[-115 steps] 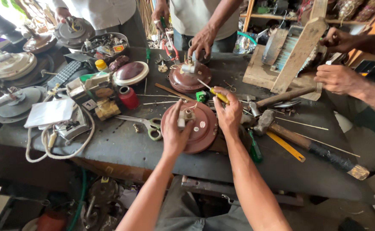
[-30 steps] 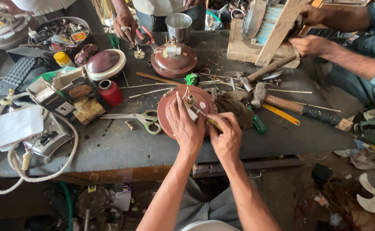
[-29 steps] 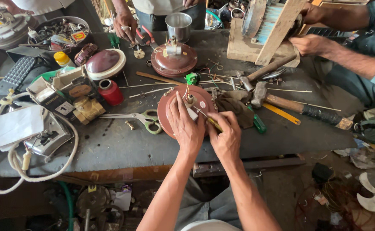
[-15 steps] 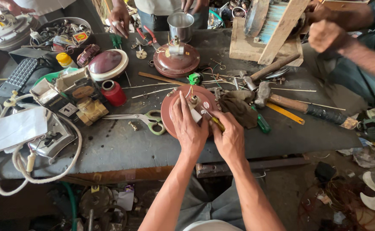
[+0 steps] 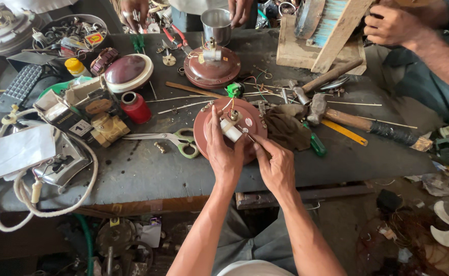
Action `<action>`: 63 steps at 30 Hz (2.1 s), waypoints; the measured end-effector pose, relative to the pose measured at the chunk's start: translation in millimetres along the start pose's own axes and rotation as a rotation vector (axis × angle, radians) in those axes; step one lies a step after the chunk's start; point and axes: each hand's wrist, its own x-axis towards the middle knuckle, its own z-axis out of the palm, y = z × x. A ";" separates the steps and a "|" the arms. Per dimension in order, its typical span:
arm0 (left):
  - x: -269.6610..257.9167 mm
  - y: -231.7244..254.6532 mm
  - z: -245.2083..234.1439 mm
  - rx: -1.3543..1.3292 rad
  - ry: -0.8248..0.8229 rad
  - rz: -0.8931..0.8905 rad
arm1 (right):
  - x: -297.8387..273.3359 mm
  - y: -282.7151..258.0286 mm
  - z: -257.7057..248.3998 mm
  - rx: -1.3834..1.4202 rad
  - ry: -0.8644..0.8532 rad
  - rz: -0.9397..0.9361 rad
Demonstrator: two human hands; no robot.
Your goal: The person uses a screwdriver to tighten screws on a small white component attached to a brown circular base. They repeatedly adjust the component and wires, then briefly reach for a wooden stick from a shelf.
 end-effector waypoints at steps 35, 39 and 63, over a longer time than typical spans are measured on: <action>4.4 2.1 1.4 0.006 0.030 0.021 | 6.5 2.6 2.6 0.065 -0.030 0.097; 3.9 2.6 1.3 -0.011 0.018 0.000 | 9.9 2.8 -0.2 0.121 -0.065 0.147; 13.8 -3.8 4.3 0.067 0.011 0.071 | 23.3 -25.1 -3.4 -0.340 0.008 -0.130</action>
